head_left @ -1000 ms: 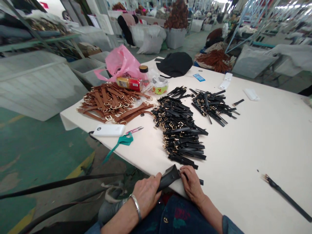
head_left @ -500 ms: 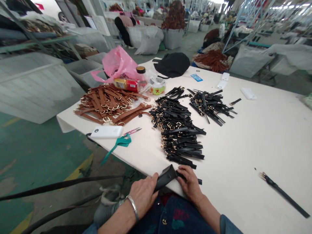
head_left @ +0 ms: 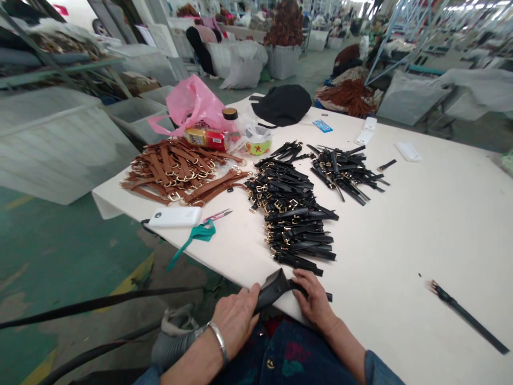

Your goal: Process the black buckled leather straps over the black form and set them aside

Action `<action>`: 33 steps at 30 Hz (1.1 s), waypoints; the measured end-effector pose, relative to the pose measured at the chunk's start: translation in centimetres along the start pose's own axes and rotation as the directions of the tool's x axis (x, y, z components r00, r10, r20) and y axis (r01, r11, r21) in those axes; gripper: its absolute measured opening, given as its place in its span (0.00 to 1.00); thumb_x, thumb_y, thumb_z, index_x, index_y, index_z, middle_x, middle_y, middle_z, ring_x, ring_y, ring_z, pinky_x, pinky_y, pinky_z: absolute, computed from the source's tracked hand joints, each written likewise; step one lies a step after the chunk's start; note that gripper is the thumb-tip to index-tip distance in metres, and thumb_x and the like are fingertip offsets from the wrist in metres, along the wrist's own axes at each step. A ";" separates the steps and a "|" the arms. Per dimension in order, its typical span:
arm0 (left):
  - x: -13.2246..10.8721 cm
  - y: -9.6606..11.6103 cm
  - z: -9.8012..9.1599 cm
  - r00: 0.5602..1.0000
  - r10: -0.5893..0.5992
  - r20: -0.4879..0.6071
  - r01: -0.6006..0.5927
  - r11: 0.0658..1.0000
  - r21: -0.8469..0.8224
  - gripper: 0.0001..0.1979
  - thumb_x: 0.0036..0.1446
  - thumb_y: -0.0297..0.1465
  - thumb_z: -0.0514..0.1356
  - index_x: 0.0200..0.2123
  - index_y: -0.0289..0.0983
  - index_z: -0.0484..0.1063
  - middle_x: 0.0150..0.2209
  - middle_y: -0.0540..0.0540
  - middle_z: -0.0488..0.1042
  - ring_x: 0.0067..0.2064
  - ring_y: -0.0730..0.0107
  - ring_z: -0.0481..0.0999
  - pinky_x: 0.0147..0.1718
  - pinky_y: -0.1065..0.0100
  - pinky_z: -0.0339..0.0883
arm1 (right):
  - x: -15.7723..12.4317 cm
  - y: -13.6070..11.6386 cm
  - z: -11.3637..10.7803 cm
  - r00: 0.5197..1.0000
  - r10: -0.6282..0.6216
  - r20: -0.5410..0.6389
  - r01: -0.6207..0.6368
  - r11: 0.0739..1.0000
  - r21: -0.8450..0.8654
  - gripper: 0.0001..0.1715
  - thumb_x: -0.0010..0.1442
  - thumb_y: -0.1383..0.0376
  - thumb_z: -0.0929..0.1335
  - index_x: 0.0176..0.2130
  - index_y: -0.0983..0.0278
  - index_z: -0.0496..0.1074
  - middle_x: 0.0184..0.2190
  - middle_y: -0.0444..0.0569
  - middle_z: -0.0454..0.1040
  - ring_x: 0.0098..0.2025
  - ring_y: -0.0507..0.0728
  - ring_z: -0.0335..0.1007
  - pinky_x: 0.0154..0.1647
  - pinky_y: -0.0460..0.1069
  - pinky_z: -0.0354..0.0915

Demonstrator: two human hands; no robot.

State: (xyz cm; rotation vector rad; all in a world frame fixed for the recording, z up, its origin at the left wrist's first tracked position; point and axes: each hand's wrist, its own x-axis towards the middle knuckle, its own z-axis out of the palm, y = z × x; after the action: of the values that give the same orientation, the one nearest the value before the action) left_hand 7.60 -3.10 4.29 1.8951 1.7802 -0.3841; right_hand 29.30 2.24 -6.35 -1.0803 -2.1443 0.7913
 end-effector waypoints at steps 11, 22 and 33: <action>1.5 -0.1 0.3 0.997 -0.020 -0.080 0.012 0.995 -0.100 0.17 0.55 0.38 0.48 0.47 0.41 0.58 0.38 0.46 0.73 0.40 0.61 0.72 0.36 0.65 0.63 | -1.4 -0.4 -1.9 0.996 0.060 -0.070 -0.066 0.995 -0.079 0.24 0.52 0.67 0.64 0.50 0.63 0.61 0.47 0.55 0.63 0.49 0.62 0.59 0.48 0.60 0.61; -0.4 -1.5 0.0 0.998 -0.066 -0.005 0.066 0.997 -0.030 0.21 0.55 0.36 0.47 0.52 0.37 0.56 0.42 0.42 0.72 0.42 0.59 0.72 0.40 0.61 0.64 | -2.0 -1.1 -2.8 0.987 0.163 -0.010 -0.161 0.962 -0.222 0.13 0.54 0.66 0.65 0.42 0.61 0.68 0.34 0.51 0.67 0.38 0.59 0.62 0.38 0.54 0.61; 1.7 2.6 -0.7 0.995 0.098 -0.008 -0.097 0.992 0.086 0.26 0.51 0.26 0.49 0.55 0.38 0.57 0.51 0.38 0.66 0.47 0.56 0.69 0.45 0.57 0.63 | -2.1 0.0 -1.7 0.988 0.155 -0.009 -0.153 0.969 -0.195 0.12 0.52 0.66 0.65 0.40 0.60 0.68 0.34 0.49 0.68 0.37 0.58 0.64 0.36 0.52 0.63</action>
State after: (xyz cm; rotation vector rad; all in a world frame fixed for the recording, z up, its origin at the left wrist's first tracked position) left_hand 10.25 -1.37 4.41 2.0392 1.6955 -0.4205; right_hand 31.55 0.86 -5.83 -1.3606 -2.1988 0.6637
